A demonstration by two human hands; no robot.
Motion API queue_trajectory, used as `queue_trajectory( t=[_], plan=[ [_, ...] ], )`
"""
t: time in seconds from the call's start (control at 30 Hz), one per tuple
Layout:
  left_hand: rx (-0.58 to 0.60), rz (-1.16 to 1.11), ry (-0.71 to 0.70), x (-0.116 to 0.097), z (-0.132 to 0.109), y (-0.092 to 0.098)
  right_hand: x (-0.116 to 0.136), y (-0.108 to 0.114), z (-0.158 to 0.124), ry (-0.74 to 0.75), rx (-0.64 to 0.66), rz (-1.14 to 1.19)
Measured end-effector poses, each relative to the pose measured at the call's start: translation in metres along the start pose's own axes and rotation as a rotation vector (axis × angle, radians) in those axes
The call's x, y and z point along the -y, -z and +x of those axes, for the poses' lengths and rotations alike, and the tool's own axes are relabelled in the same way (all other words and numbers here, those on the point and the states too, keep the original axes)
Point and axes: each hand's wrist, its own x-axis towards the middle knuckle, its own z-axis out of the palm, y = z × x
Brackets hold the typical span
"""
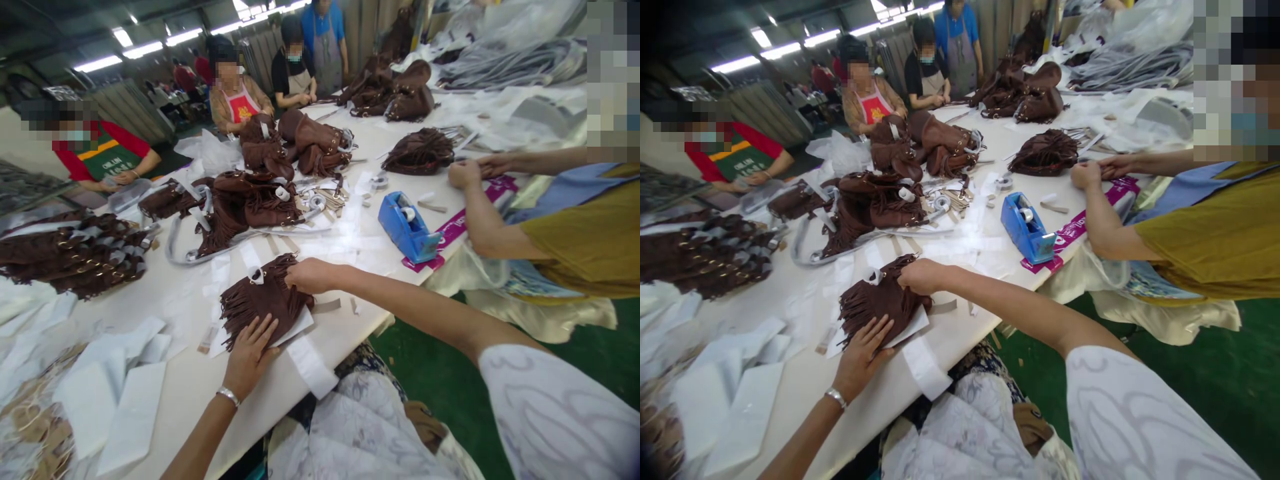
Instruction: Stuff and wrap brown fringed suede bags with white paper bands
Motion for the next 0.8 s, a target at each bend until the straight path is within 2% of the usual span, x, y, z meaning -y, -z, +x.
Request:
queue_trajectory(
  t=[0.07, 0.13, 0.3, 0.37, 0.43, 0.63, 0.8],
  plan=[
    [-0.004, 0.001, -0.003, 0.000, 0.000, -0.001, 0.000, -0.001, 0.004, 0.030, -0.018, -0.032],
    [-0.014, 0.006, -0.014, 0.000, -0.001, -0.002, -0.004, -0.008, -0.001, -0.018, -0.059, 0.030],
    [-0.070, 0.043, -0.035, -0.001, -0.004, -0.005, -0.013, -0.042, -0.043, -0.522, -0.258, 0.328],
    [-0.081, 0.060, -0.033, -0.003, -0.005, -0.006, -0.011, -0.056, -0.056, -0.647, -0.306, 0.361],
    [-0.083, 0.076, -0.031, -0.004, -0.006, -0.006, -0.007, -0.070, -0.056, -0.736, -0.308, 0.450],
    [-0.093, 0.107, -0.029, -0.006, -0.006, -0.007, 0.004, -0.102, -0.020, -0.829, -0.270, 0.817],
    [-0.115, 0.104, -0.003, -0.008, -0.008, -0.005, 0.009, -0.110, -0.017, -0.857, -0.362, 0.986]
  ],
)
